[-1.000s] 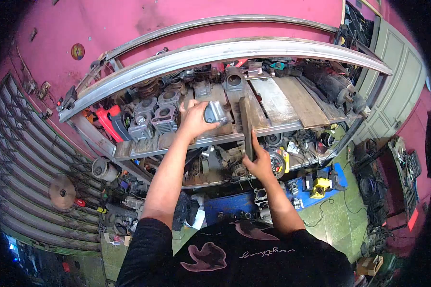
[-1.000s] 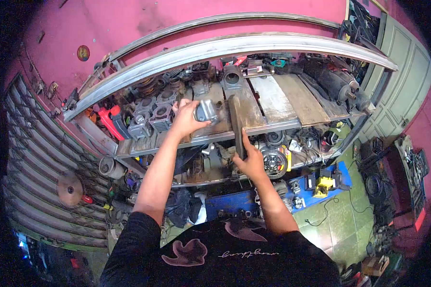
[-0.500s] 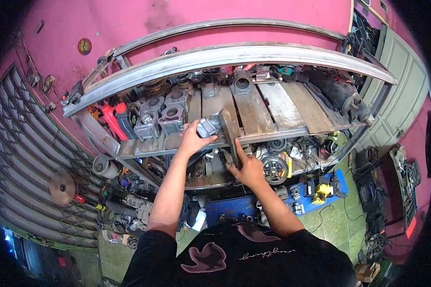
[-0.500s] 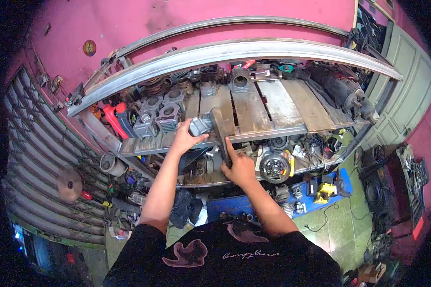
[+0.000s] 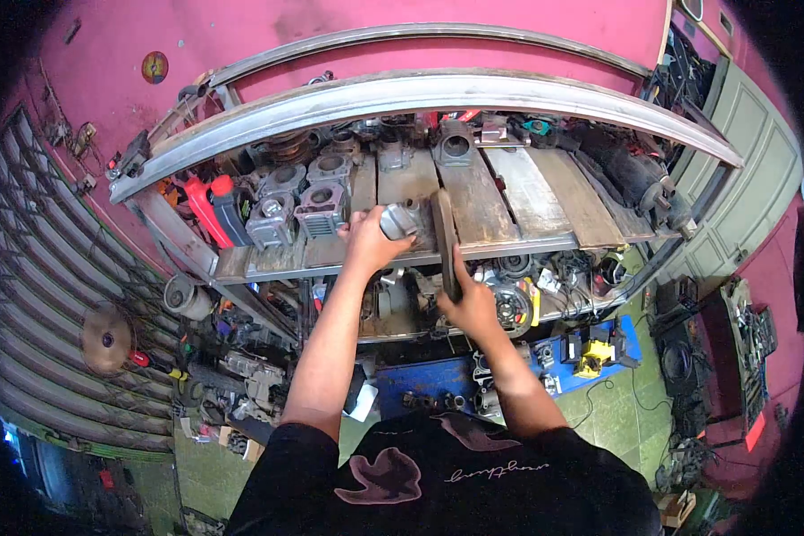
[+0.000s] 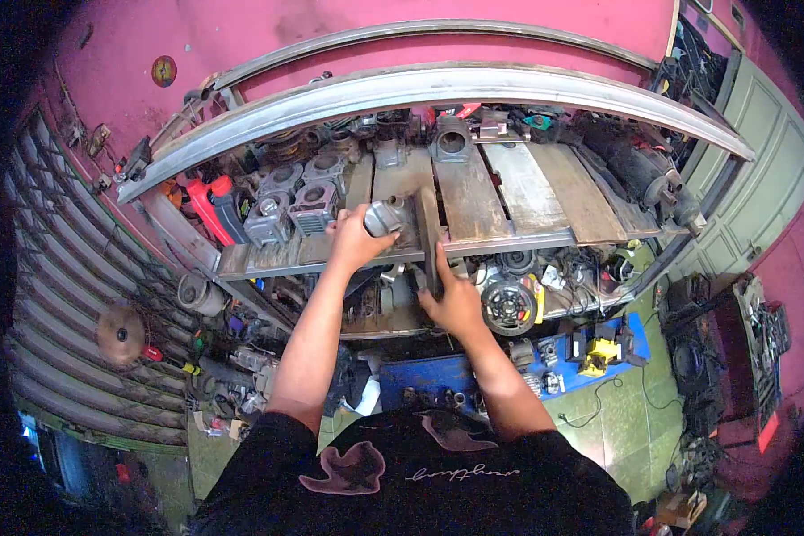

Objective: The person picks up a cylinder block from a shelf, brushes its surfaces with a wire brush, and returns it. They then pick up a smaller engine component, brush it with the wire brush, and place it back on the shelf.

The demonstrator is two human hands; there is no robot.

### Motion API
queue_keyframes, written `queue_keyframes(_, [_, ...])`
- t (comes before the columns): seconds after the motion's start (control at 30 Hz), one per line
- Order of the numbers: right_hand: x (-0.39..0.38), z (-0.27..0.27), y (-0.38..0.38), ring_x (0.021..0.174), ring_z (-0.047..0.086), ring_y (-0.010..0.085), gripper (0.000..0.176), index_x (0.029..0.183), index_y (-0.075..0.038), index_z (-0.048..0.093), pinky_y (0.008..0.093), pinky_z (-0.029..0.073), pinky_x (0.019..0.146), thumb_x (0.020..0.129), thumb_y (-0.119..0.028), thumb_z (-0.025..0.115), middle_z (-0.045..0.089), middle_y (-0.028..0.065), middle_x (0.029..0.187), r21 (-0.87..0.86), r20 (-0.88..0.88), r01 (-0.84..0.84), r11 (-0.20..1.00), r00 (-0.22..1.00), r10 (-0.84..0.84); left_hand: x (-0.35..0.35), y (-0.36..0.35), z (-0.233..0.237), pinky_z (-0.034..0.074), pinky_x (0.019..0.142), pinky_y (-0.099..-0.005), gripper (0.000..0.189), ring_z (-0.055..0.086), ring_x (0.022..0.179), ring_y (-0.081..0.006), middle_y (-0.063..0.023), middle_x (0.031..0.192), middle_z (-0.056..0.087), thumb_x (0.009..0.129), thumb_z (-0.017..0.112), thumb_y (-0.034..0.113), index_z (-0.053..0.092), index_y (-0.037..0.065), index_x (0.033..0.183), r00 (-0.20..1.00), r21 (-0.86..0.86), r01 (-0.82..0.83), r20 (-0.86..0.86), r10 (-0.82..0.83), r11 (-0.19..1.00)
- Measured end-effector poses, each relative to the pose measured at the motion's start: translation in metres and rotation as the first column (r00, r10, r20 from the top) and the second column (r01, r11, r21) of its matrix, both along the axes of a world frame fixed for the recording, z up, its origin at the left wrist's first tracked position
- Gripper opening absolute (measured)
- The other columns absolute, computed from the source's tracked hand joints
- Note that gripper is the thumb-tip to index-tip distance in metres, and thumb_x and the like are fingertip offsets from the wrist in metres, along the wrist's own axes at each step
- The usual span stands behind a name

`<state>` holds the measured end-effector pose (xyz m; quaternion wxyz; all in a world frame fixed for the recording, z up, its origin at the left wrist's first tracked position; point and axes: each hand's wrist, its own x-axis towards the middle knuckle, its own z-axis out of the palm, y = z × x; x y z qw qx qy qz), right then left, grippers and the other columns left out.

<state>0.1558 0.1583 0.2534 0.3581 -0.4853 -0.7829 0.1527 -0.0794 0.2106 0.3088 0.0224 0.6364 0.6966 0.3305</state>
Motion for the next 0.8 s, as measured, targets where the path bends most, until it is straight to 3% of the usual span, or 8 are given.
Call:
queue_keyframes(0.1, [0.021,0.007,-0.027,0.071,0.071,0.0406,0.093,0.159,-0.025,0.036,0.0474,0.057,0.066,0.075,-0.024,0.075,0.070,0.0228,0.078,-0.075,-0.102,-0.065,0.995,0.993,0.057,0.002,-0.001,-0.003,0.035,0.100,-0.0632,0.075,0.058,0.119,-0.0368,-0.0149,0.115,0.070,0.062,0.091,0.049,0.065,0.012,0.121,0.999,0.034,-0.009,0.035,0.008,0.999])
queue_keyframes(0.27, [0.003,0.054,-0.014,0.072,0.070,0.0408,0.093,0.158,-0.028,0.039,0.0481,0.056,0.067,0.073,-0.022,0.075,0.068,0.0215,0.076,0.031,-0.011,-0.049,0.998,0.999,0.050,0.001,0.002,-0.034,0.035,0.100,-0.0584,0.081,0.057,0.117,-0.0349,-0.0129,0.116,0.069,0.061,0.093,0.047,0.061,0.011,0.126,0.997,0.153,-0.031,0.079,0.019,0.988])
queue_keyframes(0.33, [-0.018,0.063,0.006,0.076,0.071,0.0408,0.091,0.157,-0.034,0.039,0.0498,0.058,0.071,0.074,-0.029,0.077,0.069,0.0225,0.079,0.244,0.152,-0.112,0.963,0.985,0.076,0.001,-0.001,-0.039,0.034,0.100,-0.0568,0.080,0.057,0.116,-0.0337,-0.0117,0.115,0.069,0.058,0.095,0.041,0.062,0.011,0.125,0.998,0.172,-0.039,0.060,0.029,0.984])
queue_keyframes(0.43, [-0.041,0.099,0.019,0.081,0.072,0.0398,0.091,0.156,-0.037,0.039,0.0501,0.059,0.075,0.074,-0.034,0.078,0.071,0.0226,0.086,0.053,0.355,-0.117,0.992,0.930,0.091,-0.006,0.003,-0.042,0.034,0.099,-0.0553,0.079,0.057,0.117,-0.0333,-0.0106,0.115,0.070,0.054,0.095,0.033,0.063,0.010,0.122,0.996,0.151,-0.025,0.090,0.011,0.988])
queue_keyframes(0.57, [-0.063,0.094,0.007,0.079,0.073,0.0377,0.091,0.157,-0.034,0.038,0.0484,0.060,0.071,0.075,-0.034,0.077,0.072,0.0212,0.086,0.083,0.451,-0.101,0.991,0.891,0.053,-0.009,0.012,-0.055,0.035,0.097,-0.0542,0.074,0.057,0.116,-0.0329,-0.0098,0.113,0.070,0.051,0.096,0.029,0.065,0.010,0.116,0.996,0.141,-0.080,0.037,0.075,0.987])
queue_keyframes(0.67, [-0.050,0.073,-0.024,0.075,0.072,0.0380,0.090,0.157,-0.032,0.039,0.0479,0.059,0.067,0.075,-0.034,0.077,0.071,0.0204,0.081,0.126,0.334,-0.008,0.992,0.942,-0.035,-0.010,0.005,-0.041,0.035,0.096,-0.0543,0.071,0.057,0.115,-0.0325,-0.0094,0.111,0.070,0.049,0.096,0.027,0.065,0.011,0.111,0.996,0.086,-0.053,0.079,0.046,0.995])
queue_keyframes(0.7, [-0.040,0.071,-0.034,0.075,0.072,0.0380,0.090,0.157,-0.032,0.039,0.0479,0.059,0.067,0.075,-0.034,0.077,0.071,0.0204,0.081,0.126,0.333,-0.009,0.992,0.942,-0.034,-0.017,0.011,-0.054,0.038,0.092,-0.0540,0.068,0.056,0.112,-0.0352,-0.0115,0.108,0.069,0.059,0.092,0.025,0.064,0.013,0.120,1.000,0.128,-0.021,0.001,0.021,0.992])
queue_keyframes(0.8, [-0.019,0.074,-0.048,0.072,0.070,0.0380,0.090,0.156,-0.033,0.041,0.0492,0.058,0.065,0.075,-0.032,0.078,0.069,0.0203,0.078,0.021,0.291,-0.017,1.000,0.957,0.010,-0.013,0.007,-0.051,0.037,0.092,-0.0543,0.068,0.056,0.112,-0.0340,-0.0110,0.109,0.069,0.058,0.093,0.027,0.065,0.013,0.118,1.000,0.162,-0.011,0.025,0.007,0.987])
